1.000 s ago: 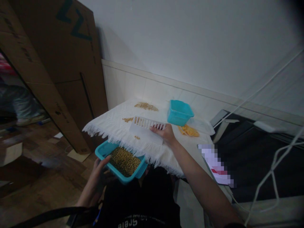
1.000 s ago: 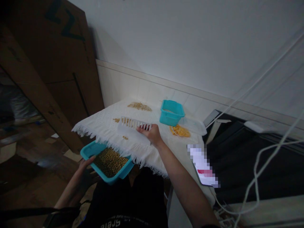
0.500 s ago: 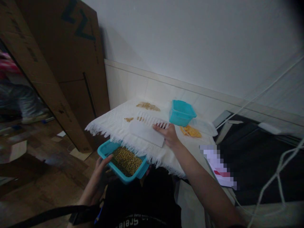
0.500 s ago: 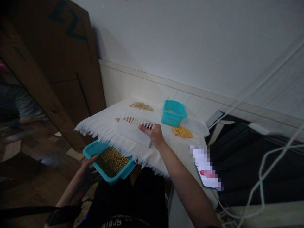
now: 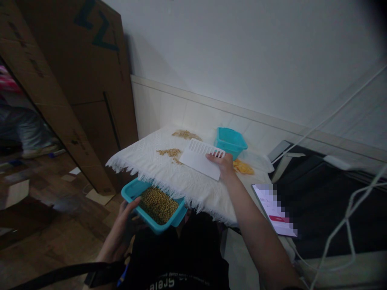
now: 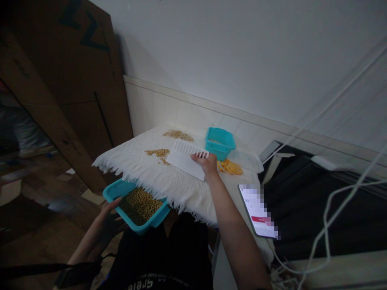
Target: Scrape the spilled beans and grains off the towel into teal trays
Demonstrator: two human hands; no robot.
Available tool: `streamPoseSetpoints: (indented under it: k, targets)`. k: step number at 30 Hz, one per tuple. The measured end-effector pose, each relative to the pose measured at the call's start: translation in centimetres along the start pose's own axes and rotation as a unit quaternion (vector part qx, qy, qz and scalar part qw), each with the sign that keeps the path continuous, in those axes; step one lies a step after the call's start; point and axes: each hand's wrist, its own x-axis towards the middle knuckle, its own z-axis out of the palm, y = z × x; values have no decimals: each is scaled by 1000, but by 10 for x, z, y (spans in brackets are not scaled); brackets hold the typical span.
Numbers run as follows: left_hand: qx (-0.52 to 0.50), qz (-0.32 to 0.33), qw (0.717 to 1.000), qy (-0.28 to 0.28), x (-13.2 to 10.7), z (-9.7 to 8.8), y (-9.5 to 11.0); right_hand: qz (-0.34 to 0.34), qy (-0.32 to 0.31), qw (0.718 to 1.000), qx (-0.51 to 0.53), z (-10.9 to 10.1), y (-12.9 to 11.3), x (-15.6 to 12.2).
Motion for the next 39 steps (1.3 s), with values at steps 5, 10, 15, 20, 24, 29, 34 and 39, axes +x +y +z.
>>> streamPoseSetpoints:
  k: [5, 10, 15, 20, 24, 29, 34, 39]
  targets:
    - [-1, 5, 1000, -9, 0, 0, 0, 17, 13, 1000, 20, -7, 1, 8]
    - [-9, 3, 1000, -9, 0, 0, -1, 39, -1, 999, 12, -5, 3, 8]
    - [0, 3, 999, -34, 5, -5, -4, 30, 2, 999, 19, -7, 5, 9]
    - [-3, 5, 1000, -23, 7, -5, -5, 18, 17, 999, 29, -10, 6, 12]
    - [1, 5, 1000, -8, 8, -4, -5, 32, 6, 999, 16, -9, 6, 10]
    - [-9, 3, 1000, -10, 9, -3, -5, 29, 3, 999, 31, -11, 6, 11]
    - [-7, 5, 1000, -11, 7, -2, -4, 29, 15, 999, 14, -11, 5, 11]
    - [-7, 3, 1000, -6, 1, 0, 0, 37, 3, 999, 16, -7, 3, 7]
